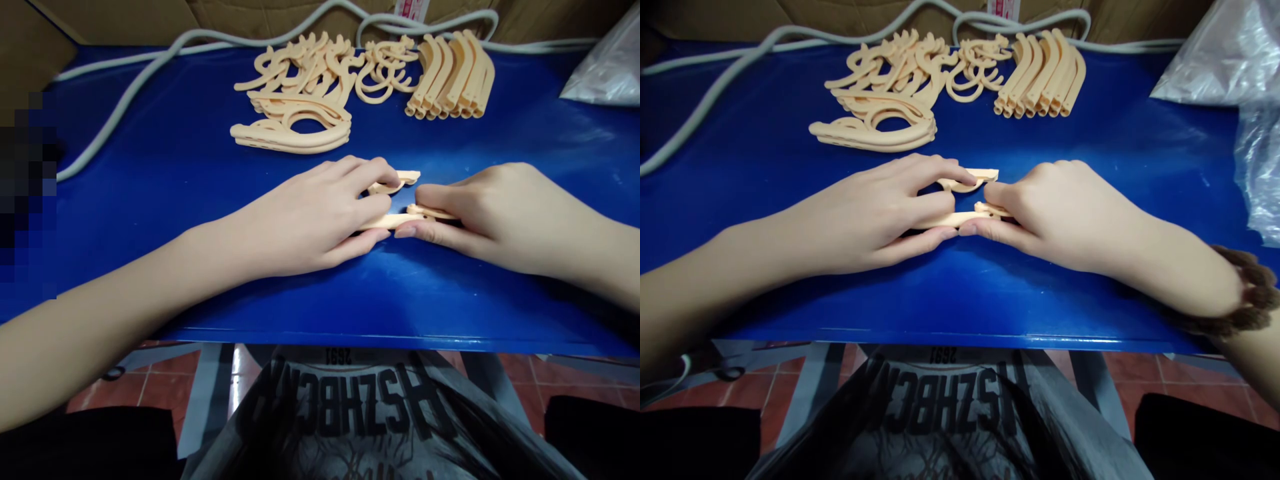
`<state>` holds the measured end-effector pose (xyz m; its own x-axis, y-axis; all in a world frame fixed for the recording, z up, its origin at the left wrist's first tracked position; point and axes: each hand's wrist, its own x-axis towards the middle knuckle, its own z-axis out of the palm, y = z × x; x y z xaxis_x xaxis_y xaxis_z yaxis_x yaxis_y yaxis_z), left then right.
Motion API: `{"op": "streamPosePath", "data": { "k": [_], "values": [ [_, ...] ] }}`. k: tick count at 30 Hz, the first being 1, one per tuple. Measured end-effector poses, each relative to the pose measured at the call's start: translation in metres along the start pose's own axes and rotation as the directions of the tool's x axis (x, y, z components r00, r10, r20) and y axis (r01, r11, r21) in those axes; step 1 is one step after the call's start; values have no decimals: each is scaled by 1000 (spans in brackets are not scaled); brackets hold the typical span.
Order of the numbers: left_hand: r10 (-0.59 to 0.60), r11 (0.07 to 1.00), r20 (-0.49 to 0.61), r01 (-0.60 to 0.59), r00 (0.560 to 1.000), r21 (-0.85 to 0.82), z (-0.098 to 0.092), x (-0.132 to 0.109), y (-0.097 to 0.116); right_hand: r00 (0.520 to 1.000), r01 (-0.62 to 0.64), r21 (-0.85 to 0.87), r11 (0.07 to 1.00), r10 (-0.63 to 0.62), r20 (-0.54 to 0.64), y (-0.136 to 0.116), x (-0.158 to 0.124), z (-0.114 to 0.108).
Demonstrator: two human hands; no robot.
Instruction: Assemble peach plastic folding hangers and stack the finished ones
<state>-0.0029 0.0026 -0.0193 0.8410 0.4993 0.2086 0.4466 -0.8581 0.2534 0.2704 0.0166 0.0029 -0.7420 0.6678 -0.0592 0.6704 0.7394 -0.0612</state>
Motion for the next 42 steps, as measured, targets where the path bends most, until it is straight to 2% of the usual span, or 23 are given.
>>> {"op": "streamPosePath", "data": {
  "k": [14,23,34,42],
  "values": [
    [-1,1000,5,1,1000,21,0,0,1,998,53,1,999,-53,-22,4,-3,1],
    [-3,1000,-3,3,1000,-12,-1,0,2,1000,14,0,1000,-14,-2,4,-3,2],
    [10,999,14,-11,1000,50,0,0,1,999,35,-27,999,-35,-1,5,-4,3],
    [-12,999,20,11,1000,46,0,-1,3,1000,-9,-30,1000,9,27,1,-3,2]
  ]
}}
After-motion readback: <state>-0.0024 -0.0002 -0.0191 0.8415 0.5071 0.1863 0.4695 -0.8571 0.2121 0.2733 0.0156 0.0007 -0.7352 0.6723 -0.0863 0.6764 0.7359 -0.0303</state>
